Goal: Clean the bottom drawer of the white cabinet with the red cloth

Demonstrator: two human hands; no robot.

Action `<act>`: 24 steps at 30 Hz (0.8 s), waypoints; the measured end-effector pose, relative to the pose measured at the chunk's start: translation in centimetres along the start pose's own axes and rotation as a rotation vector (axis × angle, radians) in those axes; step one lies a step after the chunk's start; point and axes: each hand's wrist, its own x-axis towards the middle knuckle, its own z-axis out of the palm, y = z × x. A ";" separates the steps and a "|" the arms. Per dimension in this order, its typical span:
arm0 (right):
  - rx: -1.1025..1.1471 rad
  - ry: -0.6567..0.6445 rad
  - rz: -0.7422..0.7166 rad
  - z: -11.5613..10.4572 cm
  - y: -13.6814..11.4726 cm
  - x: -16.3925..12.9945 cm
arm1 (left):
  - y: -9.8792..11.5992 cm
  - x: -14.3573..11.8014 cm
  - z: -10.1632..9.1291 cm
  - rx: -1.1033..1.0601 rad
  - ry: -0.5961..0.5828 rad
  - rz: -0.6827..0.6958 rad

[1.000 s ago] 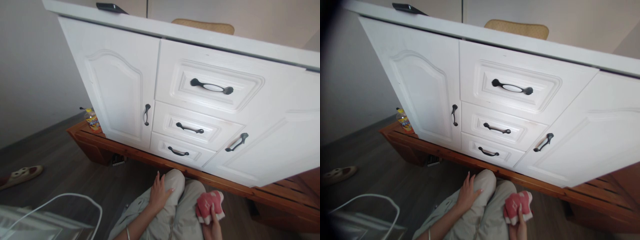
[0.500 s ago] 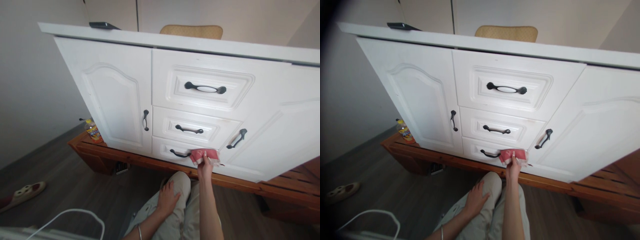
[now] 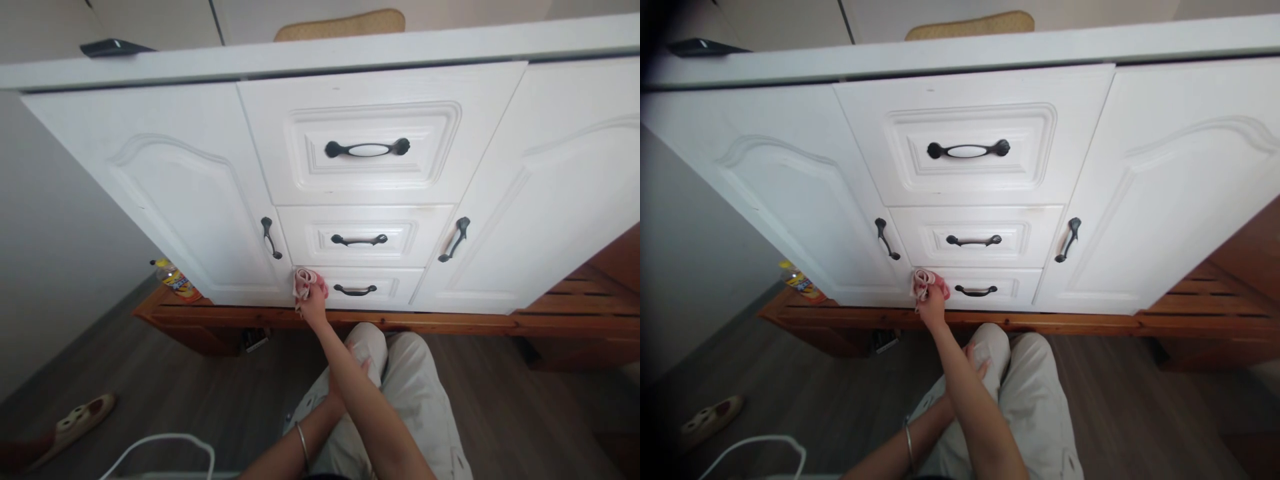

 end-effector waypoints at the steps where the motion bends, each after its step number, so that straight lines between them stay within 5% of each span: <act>1: -0.019 -0.010 -0.004 0.7 0.5 -0.3 | -0.2 0.1 0.2 0.022 0.033 0.004; 4: -0.066 -0.026 -0.024 1.2 2.8 -1.6 | -0.9 0.3 0.5 0.132 0.107 0.024; 8: -0.123 -0.003 -0.041 -1.9 6.9 -3.2 | -1.2 0.4 0.0 0.310 0.127 0.053; 12: -0.155 0.117 -0.032 -8.5 10.7 -4.3 | -0.7 0.4 -0.2 0.432 0.093 0.036; 19: -0.233 0.311 -0.089 -24.8 16.4 -4.8 | -0.3 0.4 0.0 0.422 0.110 0.032; 22: -0.275 0.317 -0.047 -28.9 15.7 -3.7 | 0.0 0.3 0.1 0.418 0.115 0.029; 24: -0.272 0.295 -0.050 -29.5 13.5 -2.5 | 0.2 0.2 0.2 0.418 0.118 0.028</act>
